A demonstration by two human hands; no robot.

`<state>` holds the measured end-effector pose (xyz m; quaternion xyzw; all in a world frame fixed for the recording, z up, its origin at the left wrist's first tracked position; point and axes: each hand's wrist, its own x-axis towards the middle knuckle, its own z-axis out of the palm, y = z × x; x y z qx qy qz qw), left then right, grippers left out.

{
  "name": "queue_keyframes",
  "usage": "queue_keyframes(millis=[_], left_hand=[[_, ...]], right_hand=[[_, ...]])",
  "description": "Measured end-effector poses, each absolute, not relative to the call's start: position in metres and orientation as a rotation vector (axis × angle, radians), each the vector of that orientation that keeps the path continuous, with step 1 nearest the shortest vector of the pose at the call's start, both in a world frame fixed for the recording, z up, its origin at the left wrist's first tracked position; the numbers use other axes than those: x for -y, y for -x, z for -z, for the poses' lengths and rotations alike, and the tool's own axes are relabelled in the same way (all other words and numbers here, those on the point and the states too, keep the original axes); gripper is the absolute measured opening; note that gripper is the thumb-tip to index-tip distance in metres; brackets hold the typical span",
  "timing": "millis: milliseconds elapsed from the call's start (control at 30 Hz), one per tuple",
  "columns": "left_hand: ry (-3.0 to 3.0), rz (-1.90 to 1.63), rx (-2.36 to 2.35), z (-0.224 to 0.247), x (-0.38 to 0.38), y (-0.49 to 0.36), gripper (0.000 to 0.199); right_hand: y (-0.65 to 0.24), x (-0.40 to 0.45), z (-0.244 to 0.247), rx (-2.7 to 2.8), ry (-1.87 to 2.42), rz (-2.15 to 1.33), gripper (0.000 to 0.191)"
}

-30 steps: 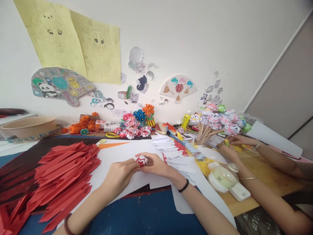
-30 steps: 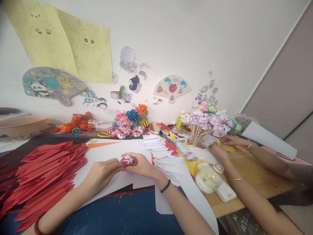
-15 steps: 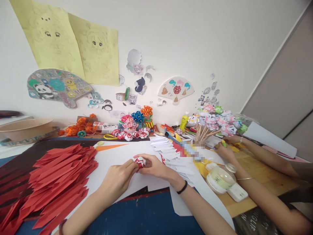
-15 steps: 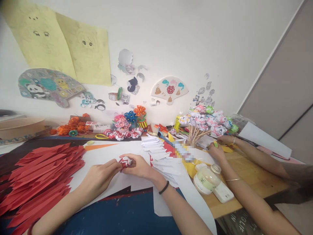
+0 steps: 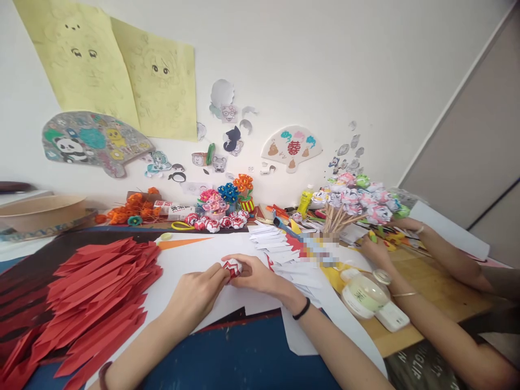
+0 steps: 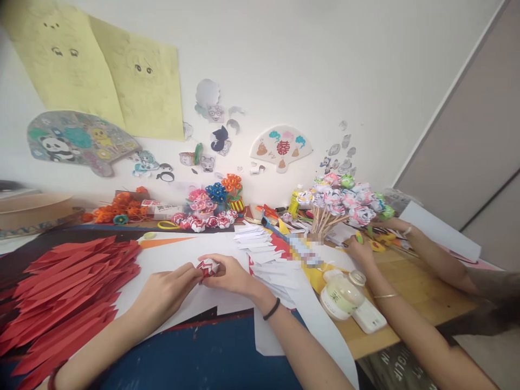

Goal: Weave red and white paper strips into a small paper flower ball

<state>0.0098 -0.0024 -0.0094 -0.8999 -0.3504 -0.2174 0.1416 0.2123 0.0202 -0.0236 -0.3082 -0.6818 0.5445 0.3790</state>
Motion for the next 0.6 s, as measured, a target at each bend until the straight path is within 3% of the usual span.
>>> queue_keyframes(millis=[600], left_hand=[[2.76, 0.706, 1.016, 0.0054, 0.0023, -0.0045, 0.028]], right_hand=[[-0.2114, -0.0193, 0.0238, 1.754, 0.784, -1.425, 0.058]])
